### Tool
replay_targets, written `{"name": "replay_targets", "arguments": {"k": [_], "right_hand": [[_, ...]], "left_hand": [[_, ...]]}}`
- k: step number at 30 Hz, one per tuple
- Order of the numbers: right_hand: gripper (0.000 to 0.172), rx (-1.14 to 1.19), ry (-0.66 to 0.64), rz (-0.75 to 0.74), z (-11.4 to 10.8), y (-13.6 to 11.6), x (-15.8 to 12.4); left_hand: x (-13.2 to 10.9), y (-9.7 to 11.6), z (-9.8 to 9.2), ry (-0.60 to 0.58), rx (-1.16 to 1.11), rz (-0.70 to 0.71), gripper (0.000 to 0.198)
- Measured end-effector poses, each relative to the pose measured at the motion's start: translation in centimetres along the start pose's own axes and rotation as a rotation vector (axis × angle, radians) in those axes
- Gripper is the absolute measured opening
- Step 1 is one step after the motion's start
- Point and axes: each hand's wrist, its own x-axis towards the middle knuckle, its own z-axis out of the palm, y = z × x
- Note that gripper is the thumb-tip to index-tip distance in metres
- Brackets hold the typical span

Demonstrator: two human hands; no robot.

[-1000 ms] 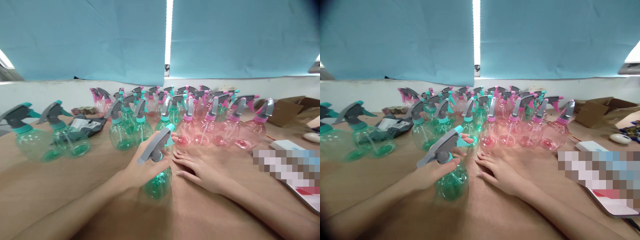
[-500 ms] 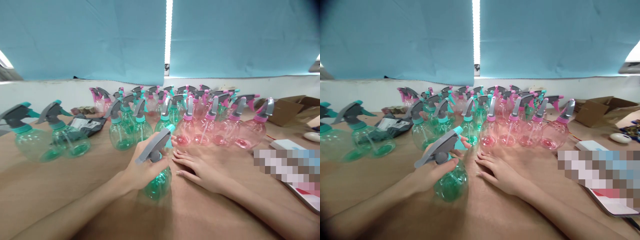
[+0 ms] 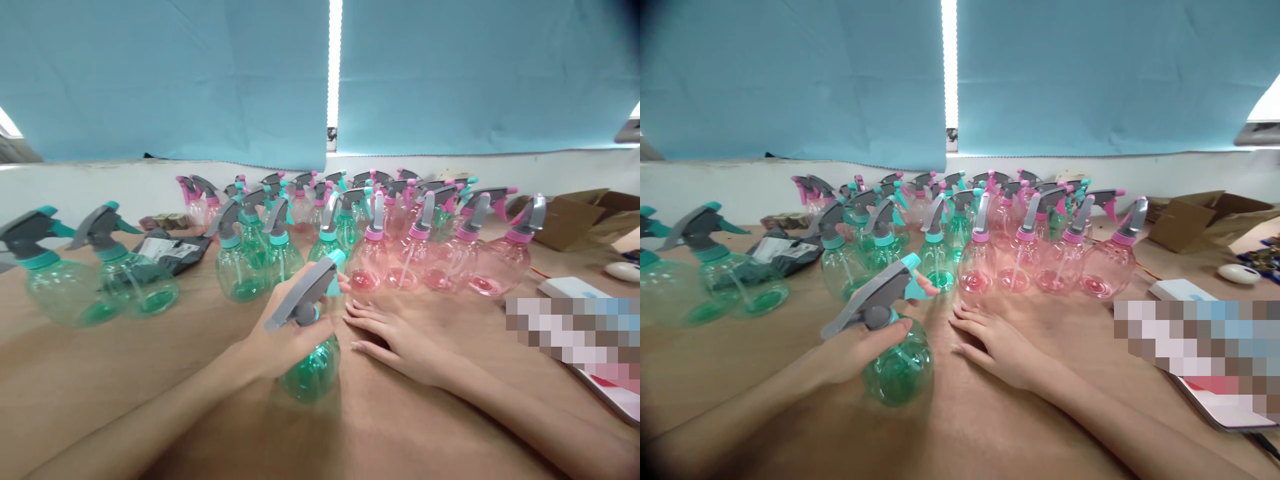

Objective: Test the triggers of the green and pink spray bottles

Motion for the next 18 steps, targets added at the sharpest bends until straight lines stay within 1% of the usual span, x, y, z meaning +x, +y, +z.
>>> {"name": "replay_targets", "arguments": {"k": [3, 5, 9, 18], "right_hand": [[0.053, -0.002, 0.001, 0.001, 0.07, 0.10, -0.01], [0.052, 0.001, 0.007, -0.003, 0.11, 0.14, -0.03], [0.051, 0.022, 0.025, -0.017, 0.08, 0.07, -0.05], [0.051, 0.030, 0.028, -0.015, 0.12, 0.11, -0.07]], "left_hand": [[-0.17, -0.40, 0.28, 0.088, -0.059, -0.031, 0.044], [-0.16, -0.66, 0.47, 0.118, -0.073, -0.033, 0.046], [0.10, -0.69, 0.54, 0.060, -0.105, -0.013, 0.045], [0.22, -0.64, 0.50, 0.062, -0.140, -0.006, 0.050]]}}
